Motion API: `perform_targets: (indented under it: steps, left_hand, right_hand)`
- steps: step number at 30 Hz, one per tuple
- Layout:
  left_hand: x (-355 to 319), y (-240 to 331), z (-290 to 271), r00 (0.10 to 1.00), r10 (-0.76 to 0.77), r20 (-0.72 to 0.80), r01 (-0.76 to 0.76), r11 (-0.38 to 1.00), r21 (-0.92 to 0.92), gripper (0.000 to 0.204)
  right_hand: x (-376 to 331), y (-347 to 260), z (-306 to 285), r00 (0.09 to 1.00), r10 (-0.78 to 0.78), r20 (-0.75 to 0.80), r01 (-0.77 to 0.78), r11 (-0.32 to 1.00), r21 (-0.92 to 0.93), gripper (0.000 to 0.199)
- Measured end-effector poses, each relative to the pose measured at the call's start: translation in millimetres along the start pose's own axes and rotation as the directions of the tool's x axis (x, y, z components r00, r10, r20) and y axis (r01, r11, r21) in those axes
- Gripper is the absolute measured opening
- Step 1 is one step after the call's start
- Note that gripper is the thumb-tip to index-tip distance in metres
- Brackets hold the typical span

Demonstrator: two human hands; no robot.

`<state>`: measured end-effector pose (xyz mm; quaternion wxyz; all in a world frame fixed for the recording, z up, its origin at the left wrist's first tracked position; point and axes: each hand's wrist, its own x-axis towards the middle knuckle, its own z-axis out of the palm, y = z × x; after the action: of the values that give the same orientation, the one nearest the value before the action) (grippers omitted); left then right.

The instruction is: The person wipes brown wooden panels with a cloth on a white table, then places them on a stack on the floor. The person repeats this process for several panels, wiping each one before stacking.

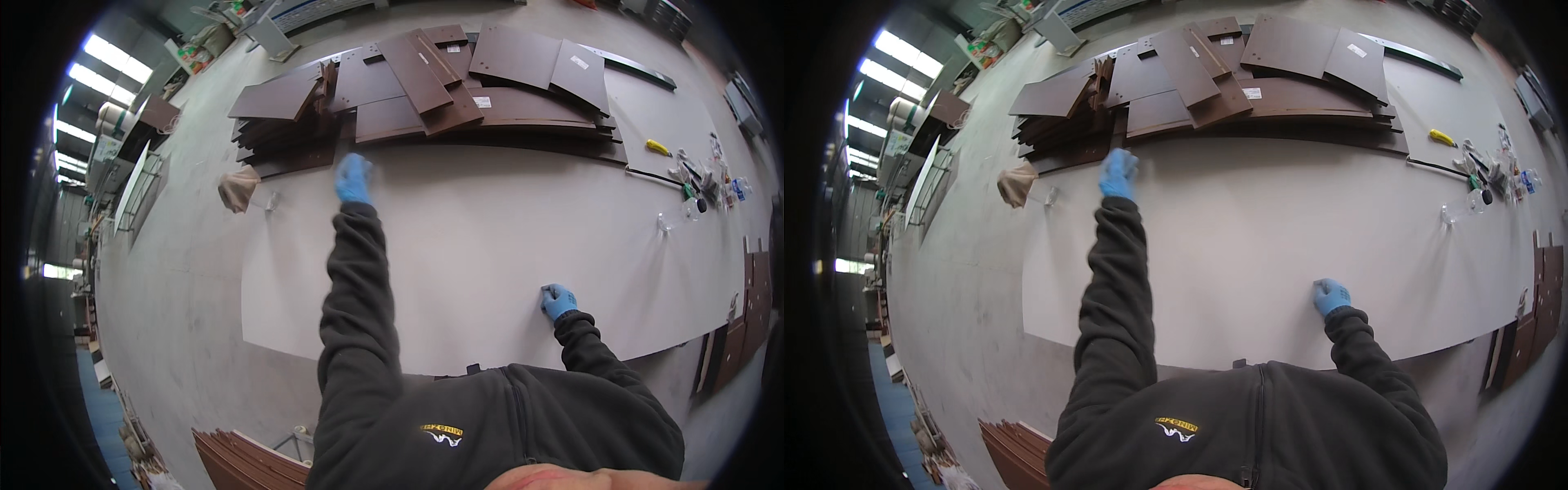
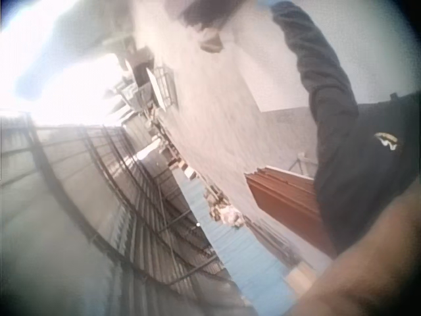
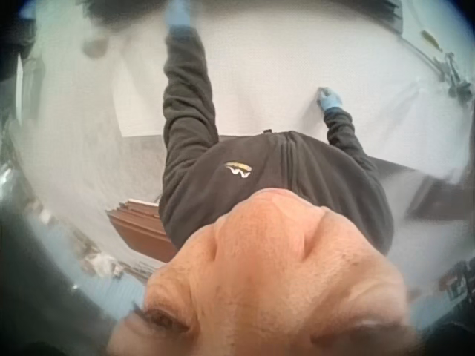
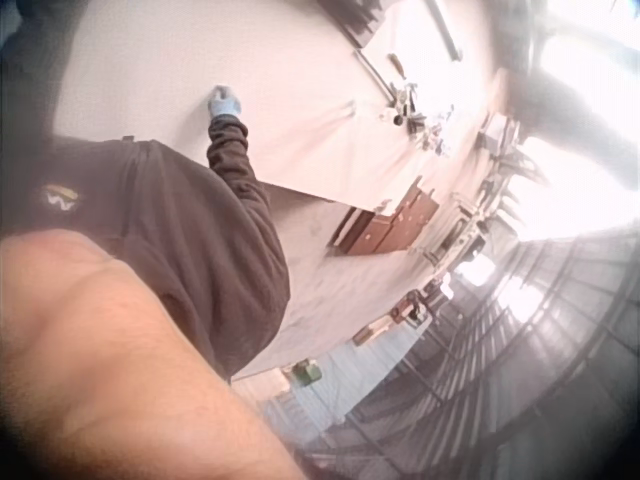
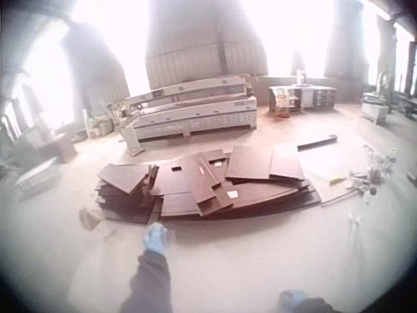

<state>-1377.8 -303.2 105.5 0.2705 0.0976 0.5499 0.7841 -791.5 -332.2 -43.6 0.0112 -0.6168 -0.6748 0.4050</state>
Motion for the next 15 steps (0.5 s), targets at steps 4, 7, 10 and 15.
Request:
perform_targets:
  steps: [4,7,10,15]
  left_hand:
    - [111,61,-26,0.998,-0.051,-0.030,0.051,0.999,-0.010,0.075]
    - [163,91,-39,0.991,-0.132,-0.008,0.132,0.991,-0.019,0.079]
    - [204,99,-39,0.986,-0.143,-0.088,0.128,0.979,-0.156,0.081]
    - [215,59,-20,0.965,0.013,-0.263,-0.006,1.000,0.025,0.074]
  right_hand:
    - [-14,-28,6,0.985,0.062,-0.164,-0.089,0.983,-0.162,0.025]
    - [-12,-57,2,0.978,0.129,-0.167,-0.164,0.961,-0.222,0.026]
    - [13,-108,-12,0.972,0.022,-0.236,-0.094,0.949,-0.300,0.026]
    - [114,-278,-39,0.700,-0.571,-0.428,0.478,0.820,-0.314,0.037]
